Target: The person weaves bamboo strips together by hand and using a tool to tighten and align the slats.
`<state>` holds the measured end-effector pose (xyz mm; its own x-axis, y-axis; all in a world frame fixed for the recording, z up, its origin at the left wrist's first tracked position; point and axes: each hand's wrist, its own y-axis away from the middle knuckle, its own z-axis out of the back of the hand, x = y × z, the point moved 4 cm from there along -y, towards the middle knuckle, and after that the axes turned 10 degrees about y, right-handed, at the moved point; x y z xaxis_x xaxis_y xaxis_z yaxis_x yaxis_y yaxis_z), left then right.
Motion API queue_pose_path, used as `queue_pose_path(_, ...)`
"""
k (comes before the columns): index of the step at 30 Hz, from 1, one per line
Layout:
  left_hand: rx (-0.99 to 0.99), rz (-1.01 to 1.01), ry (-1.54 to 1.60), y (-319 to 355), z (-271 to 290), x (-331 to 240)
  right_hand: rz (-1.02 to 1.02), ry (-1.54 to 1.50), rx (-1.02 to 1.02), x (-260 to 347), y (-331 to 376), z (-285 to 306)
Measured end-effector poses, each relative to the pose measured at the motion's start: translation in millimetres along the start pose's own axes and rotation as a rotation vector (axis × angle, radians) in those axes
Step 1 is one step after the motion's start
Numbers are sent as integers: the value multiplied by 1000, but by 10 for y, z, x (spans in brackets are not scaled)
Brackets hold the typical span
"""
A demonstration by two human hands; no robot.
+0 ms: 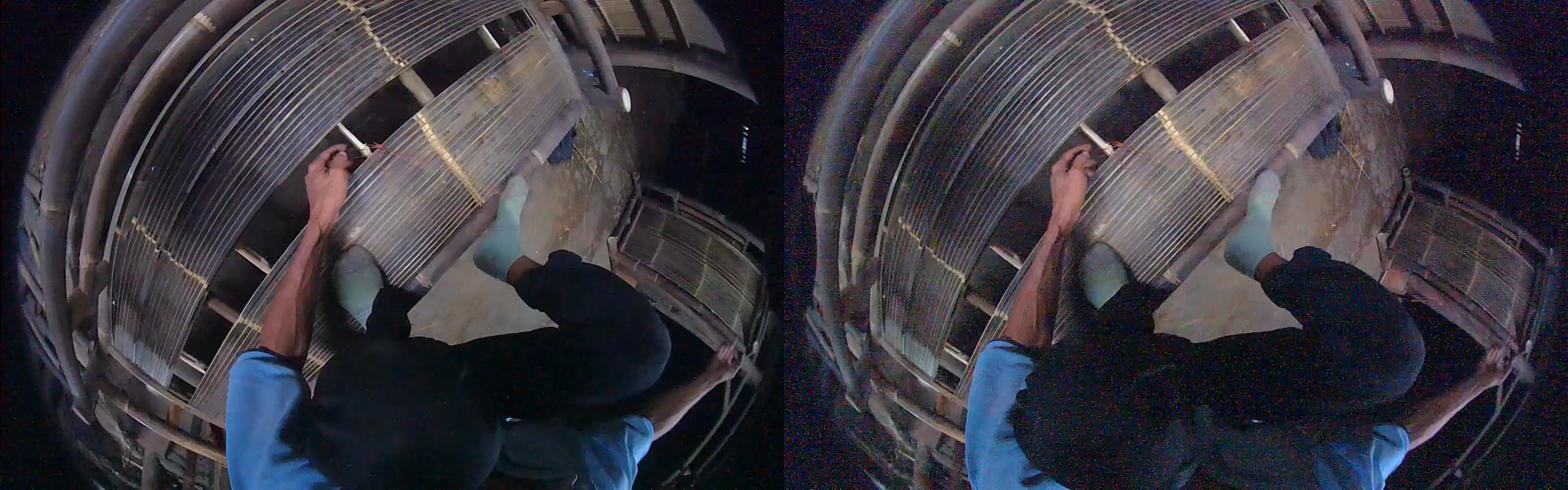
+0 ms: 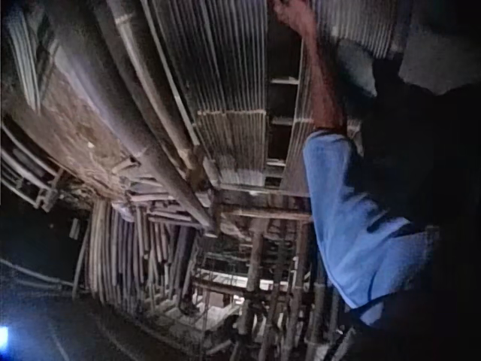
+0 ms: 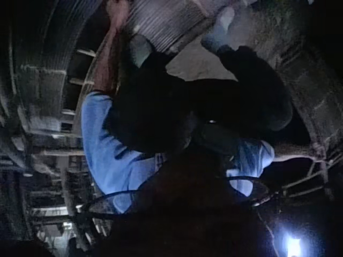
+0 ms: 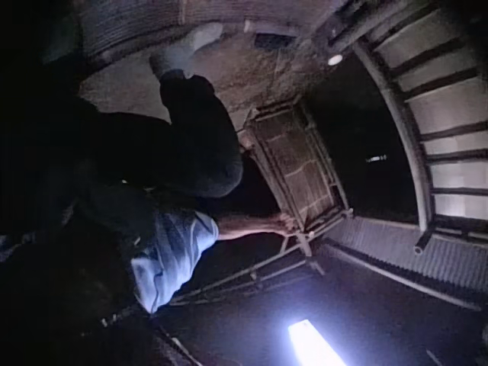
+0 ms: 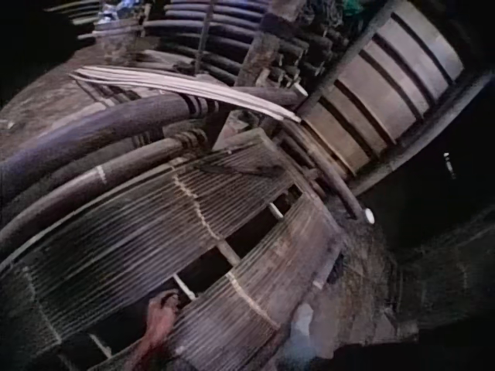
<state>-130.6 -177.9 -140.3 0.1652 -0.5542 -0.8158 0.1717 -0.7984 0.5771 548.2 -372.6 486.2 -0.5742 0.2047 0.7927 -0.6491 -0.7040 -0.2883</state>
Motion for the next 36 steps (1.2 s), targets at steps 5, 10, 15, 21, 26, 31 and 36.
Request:
queue_pose_path(5,1,-9,-8,-8,-15,-18,-180,641,52,-312,-70,-117)
queue_pose_path(10,-81,-86,-558,167,-192,-315,-150,1432,567,-641,-128,-1388)
queue_pose_path(15,-50,47,-411,158,-129,-301,413,1172,1073,-1135,697,-4487)
queue_pose_path(21,-53,64,-475,108,-170,-282,624,611,989,-759,2856,-6692)
queue_pose_path(26,9,80,-478,96,-200,-282,644,551,874,-969,3260,-6699)
queue_pose_path(31,62,195,-345,-42,-151,-95,-4,316,1096,-1038,2411,-6274)
queue_pose_path(36,72,247,-329,23,-262,-203,76,746,569,-1486,1554,-5813)
